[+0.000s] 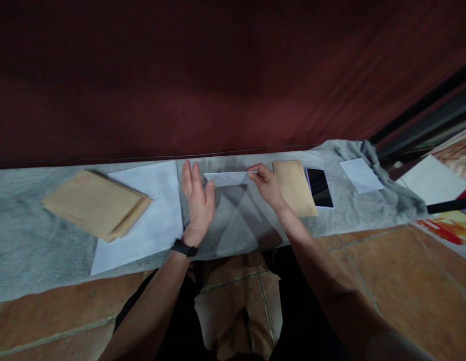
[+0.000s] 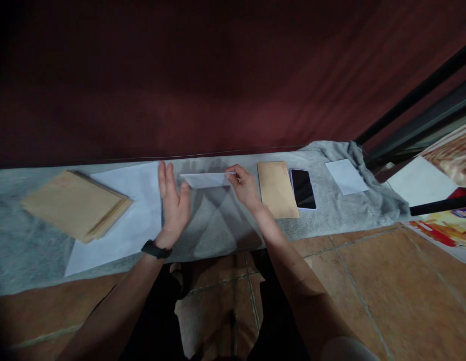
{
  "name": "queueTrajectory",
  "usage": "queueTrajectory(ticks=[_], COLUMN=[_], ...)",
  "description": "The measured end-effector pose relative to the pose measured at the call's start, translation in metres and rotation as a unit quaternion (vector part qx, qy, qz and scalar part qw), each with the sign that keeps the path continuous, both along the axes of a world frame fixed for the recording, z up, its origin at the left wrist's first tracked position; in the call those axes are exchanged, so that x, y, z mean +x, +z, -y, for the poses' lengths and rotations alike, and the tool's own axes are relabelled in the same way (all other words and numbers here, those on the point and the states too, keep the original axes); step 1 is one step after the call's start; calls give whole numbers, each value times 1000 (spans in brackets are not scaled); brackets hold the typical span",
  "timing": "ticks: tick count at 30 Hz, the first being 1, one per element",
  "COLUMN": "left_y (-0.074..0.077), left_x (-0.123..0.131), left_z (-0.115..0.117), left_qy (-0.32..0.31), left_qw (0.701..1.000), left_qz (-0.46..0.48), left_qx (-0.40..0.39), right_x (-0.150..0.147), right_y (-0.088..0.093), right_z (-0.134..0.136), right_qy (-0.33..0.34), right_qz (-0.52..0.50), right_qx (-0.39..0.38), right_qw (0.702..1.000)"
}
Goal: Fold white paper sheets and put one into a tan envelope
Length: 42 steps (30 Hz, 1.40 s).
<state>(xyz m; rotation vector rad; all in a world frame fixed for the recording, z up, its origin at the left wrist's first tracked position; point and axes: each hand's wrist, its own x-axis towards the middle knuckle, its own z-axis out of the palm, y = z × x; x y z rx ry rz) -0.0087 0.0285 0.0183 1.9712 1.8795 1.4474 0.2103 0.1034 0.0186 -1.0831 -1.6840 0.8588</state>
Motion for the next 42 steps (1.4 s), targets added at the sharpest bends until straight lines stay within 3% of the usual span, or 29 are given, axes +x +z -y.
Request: queueTrajectory(ticks=[3,6,9,13,16,26,28,32,37,42], left_y=[12,13,5,-10,-20,-31,-31,-30,-35,-42], left_x=[-7,-9,-7,0,7,25,31,48,64,62], left_z=[4,6,7,11,17,19,19,23,29,27], left_qy=[15,14,-49,-161,-180,-115,-103,-112,-146,-126], left_qw=[999,1000,993,959,935,917,922,931,919,913], left_qz=[11,-22,-65,-148,-209,-277,-274,-262,-277,-300], left_qx=[34,-13,-88,-183,-221,-262,-253,-230,-240,-244], right_x=[4,10,19,30,34,41,38,14,-26,-30], right_y=[7,9,7,5,8,24,22,6,-25,-39], right_z=[10,19,25,31,35,39,39,42,59,67], right_qy=[17,53,125,215,242,242,209,86,115,75], right_qz=[-26,24,72,140,193,265,273,278,342,398], right_qx=[-1,-54,-101,-137,-142,-156,-148,-78,5,13], right_qw=[1000,997,984,957,940,920,927,954,932,914])
